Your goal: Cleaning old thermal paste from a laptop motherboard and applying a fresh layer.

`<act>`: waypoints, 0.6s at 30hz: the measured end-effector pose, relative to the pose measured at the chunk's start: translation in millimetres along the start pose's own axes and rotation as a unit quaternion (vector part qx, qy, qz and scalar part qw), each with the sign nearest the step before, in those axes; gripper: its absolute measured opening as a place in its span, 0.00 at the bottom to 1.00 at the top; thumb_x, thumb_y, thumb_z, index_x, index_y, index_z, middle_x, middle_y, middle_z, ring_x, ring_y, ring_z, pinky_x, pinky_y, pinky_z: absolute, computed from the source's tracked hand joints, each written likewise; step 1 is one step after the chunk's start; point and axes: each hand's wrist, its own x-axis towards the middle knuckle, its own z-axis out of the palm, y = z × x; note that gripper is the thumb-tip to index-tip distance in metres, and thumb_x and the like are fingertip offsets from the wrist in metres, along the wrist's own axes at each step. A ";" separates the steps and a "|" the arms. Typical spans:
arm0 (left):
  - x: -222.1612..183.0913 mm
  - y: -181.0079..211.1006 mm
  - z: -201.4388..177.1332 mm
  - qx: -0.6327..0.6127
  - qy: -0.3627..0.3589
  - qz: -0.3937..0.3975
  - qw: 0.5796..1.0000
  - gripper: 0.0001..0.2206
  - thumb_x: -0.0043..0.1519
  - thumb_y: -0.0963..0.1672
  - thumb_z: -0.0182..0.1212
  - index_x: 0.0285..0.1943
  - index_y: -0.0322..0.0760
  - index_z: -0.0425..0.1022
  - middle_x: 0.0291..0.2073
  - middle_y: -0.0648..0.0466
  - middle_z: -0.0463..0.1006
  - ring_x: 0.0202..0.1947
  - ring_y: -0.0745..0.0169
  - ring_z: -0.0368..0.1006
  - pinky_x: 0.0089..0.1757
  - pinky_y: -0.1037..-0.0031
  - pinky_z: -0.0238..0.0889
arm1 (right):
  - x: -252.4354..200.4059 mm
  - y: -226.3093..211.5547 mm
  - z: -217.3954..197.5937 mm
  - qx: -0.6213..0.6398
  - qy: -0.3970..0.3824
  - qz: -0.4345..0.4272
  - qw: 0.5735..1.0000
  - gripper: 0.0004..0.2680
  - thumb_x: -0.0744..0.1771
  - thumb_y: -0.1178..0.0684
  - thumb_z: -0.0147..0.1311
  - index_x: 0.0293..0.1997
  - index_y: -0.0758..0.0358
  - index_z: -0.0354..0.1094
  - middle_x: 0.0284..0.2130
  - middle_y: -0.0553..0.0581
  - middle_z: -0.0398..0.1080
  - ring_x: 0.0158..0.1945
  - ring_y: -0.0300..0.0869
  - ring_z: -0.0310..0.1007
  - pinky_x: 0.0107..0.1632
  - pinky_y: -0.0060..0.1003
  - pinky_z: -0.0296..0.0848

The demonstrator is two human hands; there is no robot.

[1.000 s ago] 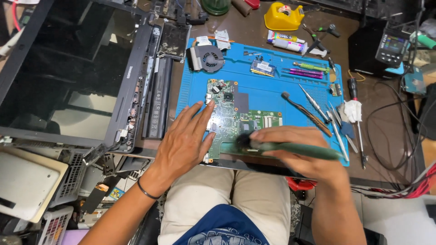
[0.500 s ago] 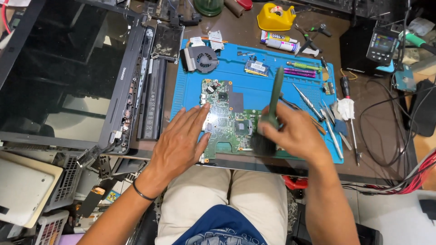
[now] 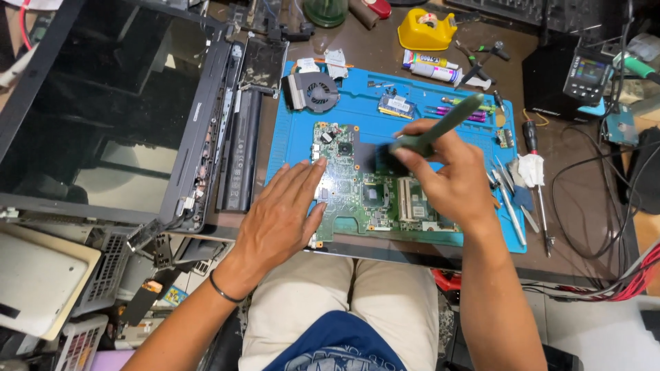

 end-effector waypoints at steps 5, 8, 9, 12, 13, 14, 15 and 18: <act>0.3 1.3 -3.3 0.002 -0.006 0.004 1.000 0.26 0.68 0.46 0.56 0.75 0.29 0.62 0.57 0.38 0.77 0.64 0.42 0.70 0.65 0.53 0.56 | 16.8 -8.5 16.7 0.234 -0.125 -0.022 0.964 0.10 0.65 0.65 0.60 0.50 0.64 0.73 0.41 0.63 0.78 0.45 0.53 0.82 0.48 0.50 0.82; -0.5 2.2 -2.2 0.006 -0.005 -0.001 1.000 0.25 0.69 0.46 0.55 0.75 0.29 0.62 0.56 0.38 0.77 0.65 0.42 0.69 0.66 0.54 0.55 | 21.5 -3.3 -8.6 0.152 -0.189 -0.049 0.969 0.09 0.66 0.66 0.56 0.51 0.69 0.71 0.42 0.71 0.77 0.43 0.63 0.81 0.44 0.57 0.82; -1.1 1.6 -0.1 0.004 -0.002 0.001 1.000 0.26 0.68 0.45 0.56 0.75 0.29 0.62 0.57 0.38 0.77 0.65 0.41 0.69 0.66 0.54 0.55 | 21.9 -5.1 -22.9 0.037 -0.182 -0.047 0.982 0.09 0.66 0.65 0.59 0.50 0.65 0.73 0.36 0.66 0.78 0.38 0.59 0.81 0.40 0.52 0.80; -1.9 -0.2 3.0 0.004 0.013 0.003 1.000 0.28 0.67 0.45 0.58 0.75 0.28 0.61 0.60 0.37 0.75 0.66 0.39 0.68 0.66 0.53 0.54 | 23.8 -12.5 -28.3 -0.012 -0.149 -0.046 0.988 0.10 0.65 0.64 0.63 0.50 0.62 0.74 0.33 0.62 0.79 0.35 0.55 0.81 0.39 0.48 0.80; -1.6 -0.2 3.7 0.004 0.027 0.004 1.000 0.29 0.67 0.45 0.59 0.76 0.27 0.60 0.61 0.36 0.74 0.67 0.38 0.66 0.67 0.53 0.53 | 24.6 -15.5 -24.7 0.052 -0.127 -0.046 0.989 0.10 0.65 0.64 0.63 0.52 0.63 0.74 0.35 0.63 0.79 0.38 0.55 0.82 0.42 0.47 0.81; -1.2 1.1 2.1 0.006 0.028 0.005 1.000 0.29 0.67 0.45 0.59 0.76 0.27 0.60 0.61 0.36 0.74 0.67 0.38 0.66 0.67 0.53 0.53 | 24.6 -17.6 -12.2 0.053 -0.126 -0.048 0.990 0.10 0.65 0.64 0.63 0.52 0.63 0.74 0.35 0.63 0.79 0.38 0.55 0.82 0.42 0.47 0.81; -0.8 2.4 0.5 -0.004 0.038 -0.004 0.999 0.32 0.66 0.44 0.59 0.78 0.27 0.54 0.62 0.34 0.72 0.68 0.37 0.65 0.67 0.53 0.53 | 24.5 -19.7 0.2 0.154 -0.155 -0.019 0.976 0.11 0.65 0.63 0.63 0.52 0.63 0.74 0.36 0.61 0.79 0.39 0.50 0.81 0.44 0.47 0.82; -1.8 1.2 0.3 -0.024 0.051 -0.007 0.998 0.38 0.63 0.43 0.61 0.80 0.25 0.44 0.67 0.32 0.65 0.71 0.34 0.59 0.68 0.51 0.51 | 31.1 -15.4 35.9 0.252 -0.217 0.008 0.943 0.11 0.65 0.59 0.62 0.53 0.62 0.74 0.33 0.61 0.79 0.34 0.46 0.79 0.42 0.45 0.82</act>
